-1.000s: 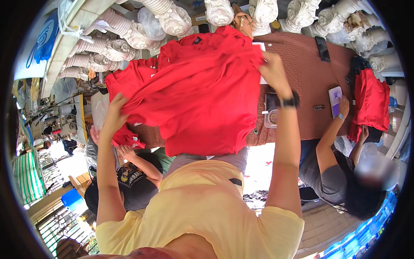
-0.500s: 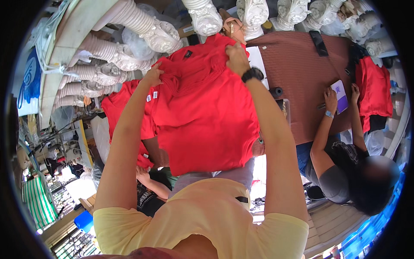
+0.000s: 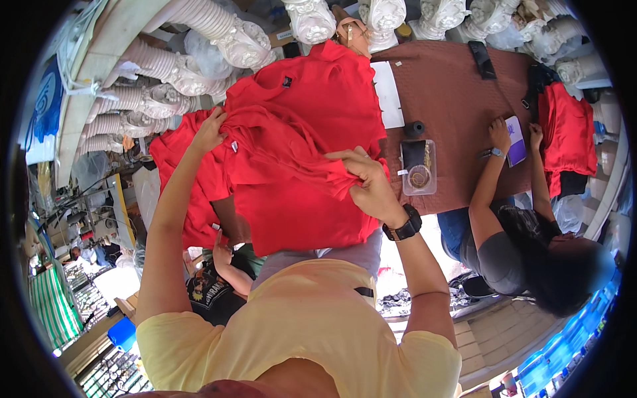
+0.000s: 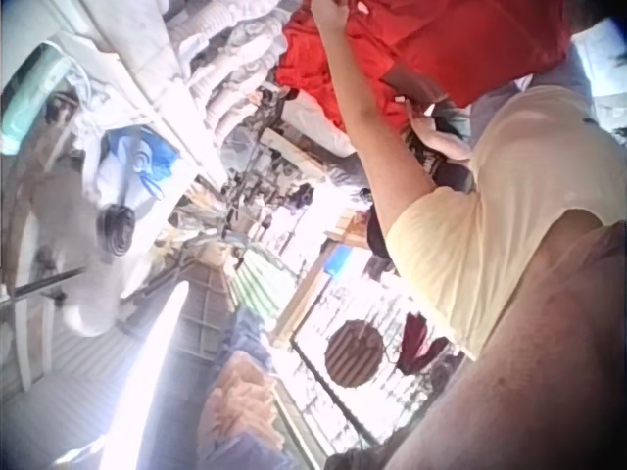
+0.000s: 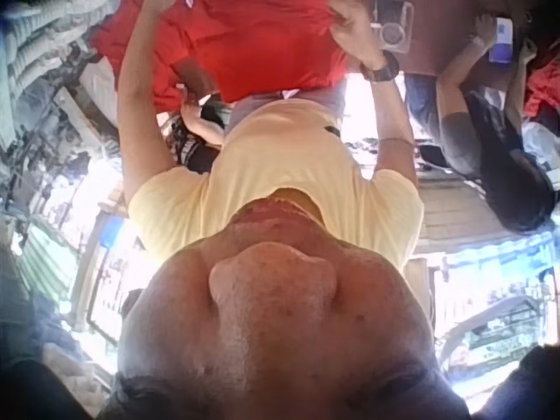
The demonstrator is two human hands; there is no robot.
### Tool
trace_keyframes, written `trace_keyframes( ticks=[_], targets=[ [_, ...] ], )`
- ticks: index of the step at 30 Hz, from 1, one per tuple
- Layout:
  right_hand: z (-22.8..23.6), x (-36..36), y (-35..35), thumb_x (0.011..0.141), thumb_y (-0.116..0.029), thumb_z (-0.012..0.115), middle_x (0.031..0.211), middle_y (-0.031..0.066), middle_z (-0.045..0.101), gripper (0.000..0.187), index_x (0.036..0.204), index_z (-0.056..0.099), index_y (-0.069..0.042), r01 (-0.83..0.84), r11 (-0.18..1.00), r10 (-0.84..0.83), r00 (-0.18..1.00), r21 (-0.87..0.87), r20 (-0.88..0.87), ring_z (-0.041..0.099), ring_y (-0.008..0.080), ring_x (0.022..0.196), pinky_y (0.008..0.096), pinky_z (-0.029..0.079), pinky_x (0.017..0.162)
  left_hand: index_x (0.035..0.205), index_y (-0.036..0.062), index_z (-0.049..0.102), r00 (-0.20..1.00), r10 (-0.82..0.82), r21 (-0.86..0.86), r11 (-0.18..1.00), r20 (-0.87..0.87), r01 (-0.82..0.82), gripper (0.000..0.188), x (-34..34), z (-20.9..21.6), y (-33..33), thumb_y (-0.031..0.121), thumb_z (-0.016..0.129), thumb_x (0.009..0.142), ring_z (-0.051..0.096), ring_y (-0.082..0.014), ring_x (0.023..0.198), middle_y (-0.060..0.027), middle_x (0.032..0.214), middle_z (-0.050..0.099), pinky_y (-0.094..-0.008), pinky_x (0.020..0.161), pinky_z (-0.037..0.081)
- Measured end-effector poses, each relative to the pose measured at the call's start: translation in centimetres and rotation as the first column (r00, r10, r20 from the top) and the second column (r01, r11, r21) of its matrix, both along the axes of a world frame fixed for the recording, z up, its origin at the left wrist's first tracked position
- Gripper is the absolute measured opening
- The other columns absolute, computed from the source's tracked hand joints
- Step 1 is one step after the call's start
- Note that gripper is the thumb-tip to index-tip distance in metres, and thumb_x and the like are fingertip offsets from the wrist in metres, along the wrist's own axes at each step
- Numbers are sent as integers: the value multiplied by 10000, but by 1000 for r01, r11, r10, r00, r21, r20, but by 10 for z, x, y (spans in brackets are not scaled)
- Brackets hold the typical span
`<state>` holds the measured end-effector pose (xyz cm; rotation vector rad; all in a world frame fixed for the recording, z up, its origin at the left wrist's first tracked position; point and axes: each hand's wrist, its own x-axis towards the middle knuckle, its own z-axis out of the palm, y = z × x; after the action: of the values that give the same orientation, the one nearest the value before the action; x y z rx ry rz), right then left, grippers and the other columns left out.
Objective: The person trims threads from red garments using shears, inspects them for quality, and then records data in a notebook with a pen.
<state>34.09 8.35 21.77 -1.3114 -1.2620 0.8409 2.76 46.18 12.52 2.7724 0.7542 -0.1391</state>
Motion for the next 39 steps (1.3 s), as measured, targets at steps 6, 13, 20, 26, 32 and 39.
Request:
trace_keyframes(
  ticks=[6, 13, 20, 26, 32, 39],
  targets=[
    [-5, -41, -23, 555, 170, 458, 1169, 114, 708, 392, 884, 651, 76, 31, 999, -31, 999, -20, 15, 520, 281, 872, 334, 451, 797, 1060, 41, 692, 948, -313, 289, 904, -60, 316, 413, 41, -7, -23, 9, 722, 650, 463, -316, 1265, -114, 1319, 474, -488, 1024, 416],
    [-9, -64, -45, 581, 169, 464, 1142, 138, 694, 494, 989, 693, 13, 162, 985, -163, 986, -61, -26, 553, 291, 901, 328, 477, 841, 954, 34, 723, 921, -225, 126, 953, -319, 277, 288, 69, -41, -9, 44, 715, 667, 463, -308, 1242, -116, 1271, 496, -471, 1039, 404],
    [-13, -34, -67, 608, 155, 481, 945, 129, 582, 472, 1022, 664, 25, 237, 937, -233, 971, -256, 45, 586, 261, 909, 304, 462, 816, 1078, -23, 625, 992, -21, 126, 992, 124, 6, 486, -20, 63, -70, -30, 689, 596, 539, -386, 1158, -166, 1253, 524, -422, 983, 466],
    [84, -1, -83, 700, 8, 750, 1105, 172, 661, 231, 918, 674, 10, 209, 968, -208, 978, 137, -24, 629, 330, 1096, 411, 506, 880, 1016, -4, 622, 945, 251, 405, 857, 210, -318, 402, -125, 210, -214, -1, 605, 615, 546, -378, 1166, -158, 1155, 628, -449, 996, 431],
    [170, 67, -130, 888, -118, 662, 1084, 87, 714, 141, 1020, 660, -68, -343, 730, 464, 884, 591, -61, 682, 294, 950, 367, 481, 716, 1016, 16, 598, 867, 233, 543, 701, 440, -463, 307, -168, 317, -341, 115, 640, 728, 594, -321, 1104, -133, 1145, 641, -446, 959, 456],
    [202, 90, -125, 957, -113, 577, 970, 198, 740, 101, 1047, 596, -71, -614, 590, 691, 720, 525, 64, 669, 222, 690, 265, 533, 596, 1103, 64, 535, 850, 299, 432, 759, 434, -487, 408, -159, 313, -357, 85, 691, 726, 599, -334, 1049, -153, 1138, 633, -444, 916, 477]
  ],
)
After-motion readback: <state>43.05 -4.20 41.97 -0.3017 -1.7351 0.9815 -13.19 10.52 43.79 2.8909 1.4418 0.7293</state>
